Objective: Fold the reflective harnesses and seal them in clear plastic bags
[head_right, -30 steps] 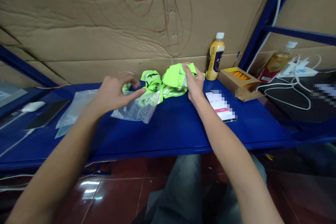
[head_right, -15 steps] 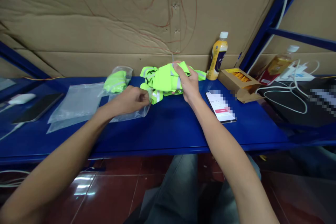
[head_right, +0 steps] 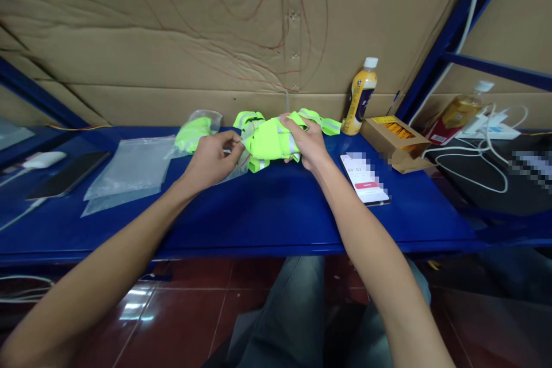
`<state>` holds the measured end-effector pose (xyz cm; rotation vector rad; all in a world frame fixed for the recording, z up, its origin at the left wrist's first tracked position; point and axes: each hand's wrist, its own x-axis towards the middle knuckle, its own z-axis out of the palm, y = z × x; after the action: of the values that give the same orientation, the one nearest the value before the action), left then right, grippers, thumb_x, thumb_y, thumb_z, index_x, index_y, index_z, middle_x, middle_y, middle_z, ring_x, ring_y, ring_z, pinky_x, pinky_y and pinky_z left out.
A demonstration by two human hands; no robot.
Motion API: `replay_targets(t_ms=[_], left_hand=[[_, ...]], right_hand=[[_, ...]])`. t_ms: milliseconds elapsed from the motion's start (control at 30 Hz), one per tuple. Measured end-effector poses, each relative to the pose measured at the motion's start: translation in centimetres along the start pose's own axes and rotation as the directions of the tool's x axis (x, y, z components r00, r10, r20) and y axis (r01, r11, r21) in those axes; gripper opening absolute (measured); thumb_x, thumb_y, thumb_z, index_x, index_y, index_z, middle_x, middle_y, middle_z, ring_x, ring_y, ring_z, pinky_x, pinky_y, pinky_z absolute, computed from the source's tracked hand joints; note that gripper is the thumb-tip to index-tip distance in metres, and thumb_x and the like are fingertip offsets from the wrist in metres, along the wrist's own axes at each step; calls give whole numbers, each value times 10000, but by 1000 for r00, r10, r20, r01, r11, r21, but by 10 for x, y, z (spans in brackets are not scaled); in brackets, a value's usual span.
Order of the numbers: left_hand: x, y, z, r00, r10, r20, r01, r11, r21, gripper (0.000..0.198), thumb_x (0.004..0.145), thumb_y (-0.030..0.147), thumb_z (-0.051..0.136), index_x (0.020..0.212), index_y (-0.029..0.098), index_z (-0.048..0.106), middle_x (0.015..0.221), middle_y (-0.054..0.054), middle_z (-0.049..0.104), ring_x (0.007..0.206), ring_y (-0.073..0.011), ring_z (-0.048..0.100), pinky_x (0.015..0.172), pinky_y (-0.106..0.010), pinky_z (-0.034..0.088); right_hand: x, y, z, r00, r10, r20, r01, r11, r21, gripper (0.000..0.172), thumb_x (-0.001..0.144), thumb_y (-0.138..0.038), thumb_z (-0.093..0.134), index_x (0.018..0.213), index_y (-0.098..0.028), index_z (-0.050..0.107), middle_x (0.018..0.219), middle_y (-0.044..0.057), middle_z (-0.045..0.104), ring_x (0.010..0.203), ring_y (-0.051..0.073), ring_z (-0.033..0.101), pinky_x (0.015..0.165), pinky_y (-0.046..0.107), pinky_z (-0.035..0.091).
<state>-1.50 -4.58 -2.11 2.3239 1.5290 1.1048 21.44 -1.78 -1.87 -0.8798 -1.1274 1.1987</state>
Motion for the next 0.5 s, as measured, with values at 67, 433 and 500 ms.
replay_targets(t_ms=[67, 433, 500], left_hand=[[-1, 0, -2, 1000, -6, -7, 7, 999, 46, 164, 938, 312, 543, 833, 205, 610, 775, -55, 721, 706, -211, 652, 673, -335, 446], [-14, 18, 7, 957, 265, -120, -255, 963, 89, 195, 1057, 276, 470, 881, 223, 535, 807, -34, 626, 708, -177, 567, 706, -333, 435], [-15, 20, 12, 947, 288, -140, -281, 957, 67, 197, 1066, 273, 476, 883, 225, 530, 791, -23, 600, 698, -173, 550, 696, -330, 424]], right_hand=[[4, 4, -2, 1000, 11, -25, -11, 1000, 5, 563, 693, -637, 937, 1020, -219, 747, 793, 22, 768, 535, 179, 665, 349, 295, 501], [6, 19, -4, 982, -170, -77, 149, 963, -224, 369, 838, -525, 834, 1022, -207, 798, 764, -2, 729, 487, 149, 627, 393, 282, 517], [4, 19, -1, 939, -336, -80, 294, 899, -324, 336, 892, -531, 783, 1004, -215, 807, 827, 4, 734, 578, 144, 646, 470, 267, 547]])
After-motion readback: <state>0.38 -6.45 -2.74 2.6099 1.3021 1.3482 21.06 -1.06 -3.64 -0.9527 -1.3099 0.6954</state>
